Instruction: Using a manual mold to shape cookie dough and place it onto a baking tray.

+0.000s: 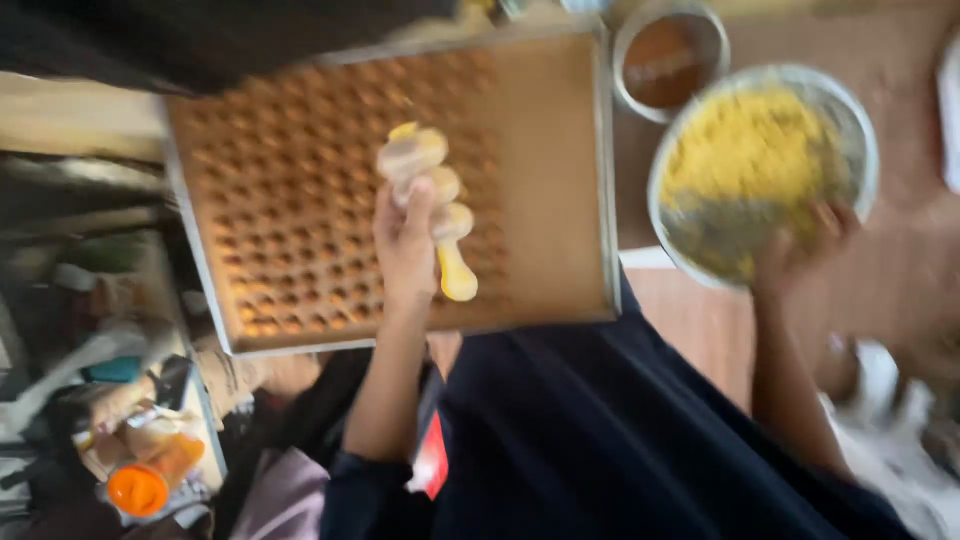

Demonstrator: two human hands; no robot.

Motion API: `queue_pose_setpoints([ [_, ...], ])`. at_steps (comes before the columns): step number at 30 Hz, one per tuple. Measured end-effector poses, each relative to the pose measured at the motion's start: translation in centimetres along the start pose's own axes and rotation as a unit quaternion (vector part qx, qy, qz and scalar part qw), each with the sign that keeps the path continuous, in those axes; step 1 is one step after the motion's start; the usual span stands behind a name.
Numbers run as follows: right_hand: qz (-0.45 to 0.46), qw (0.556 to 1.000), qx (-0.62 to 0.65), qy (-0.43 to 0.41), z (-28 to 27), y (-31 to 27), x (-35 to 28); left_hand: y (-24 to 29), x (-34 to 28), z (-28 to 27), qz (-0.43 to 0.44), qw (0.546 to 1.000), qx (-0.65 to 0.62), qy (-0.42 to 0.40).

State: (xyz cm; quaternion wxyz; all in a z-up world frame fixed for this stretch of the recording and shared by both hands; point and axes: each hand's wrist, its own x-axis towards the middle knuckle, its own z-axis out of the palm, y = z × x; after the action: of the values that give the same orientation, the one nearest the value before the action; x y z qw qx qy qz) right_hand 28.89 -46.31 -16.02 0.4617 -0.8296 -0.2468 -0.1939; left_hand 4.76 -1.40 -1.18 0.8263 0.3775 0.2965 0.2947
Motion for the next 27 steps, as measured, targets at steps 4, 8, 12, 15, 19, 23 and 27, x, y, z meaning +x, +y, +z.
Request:
queue_pose_setpoints([
  [4, -0.007, 0.994, -0.107, -0.027, 0.3, -2.5, 1.4, -0.4, -0.4, 1.5, -0.07, 0.99, -0.055, -0.107],
  [8, -0.013, 0.994, -0.103, -0.018, -0.6, -3.3, 0.9, -0.7, -0.4, 1.2, -0.029, 0.999, -0.017, 0.004],
  [12, 0.018, 0.993, -0.113, -0.04, -0.8, -4.7, 1.6, -1.8, 0.2, 2.4, -0.045, 0.995, 0.01, -0.087],
  [15, 0.027, 0.989, -0.146, -0.011, 0.1, -3.2, 0.9, -0.1, 2.0, 2.0, -0.012, 1.0, -0.009, -0.024],
  [19, -0.028, 0.995, -0.095, 0.002, 0.4, -4.3, 1.8, -4.7, 1.0, 1.9, -0.07, 0.99, 0.096, -0.074],
  [23, 0.031, 0.989, -0.141, -0.038, -0.6, -5.8, 1.4, -4.7, 1.3, 1.8, -0.03, 0.996, 0.048, -0.07],
  [27, 0.012, 0.992, -0.124, -0.007, 0.3, -4.6, 1.6, -6.6, 1.1, 2.9, -0.051, 0.975, 0.171, -0.134],
])
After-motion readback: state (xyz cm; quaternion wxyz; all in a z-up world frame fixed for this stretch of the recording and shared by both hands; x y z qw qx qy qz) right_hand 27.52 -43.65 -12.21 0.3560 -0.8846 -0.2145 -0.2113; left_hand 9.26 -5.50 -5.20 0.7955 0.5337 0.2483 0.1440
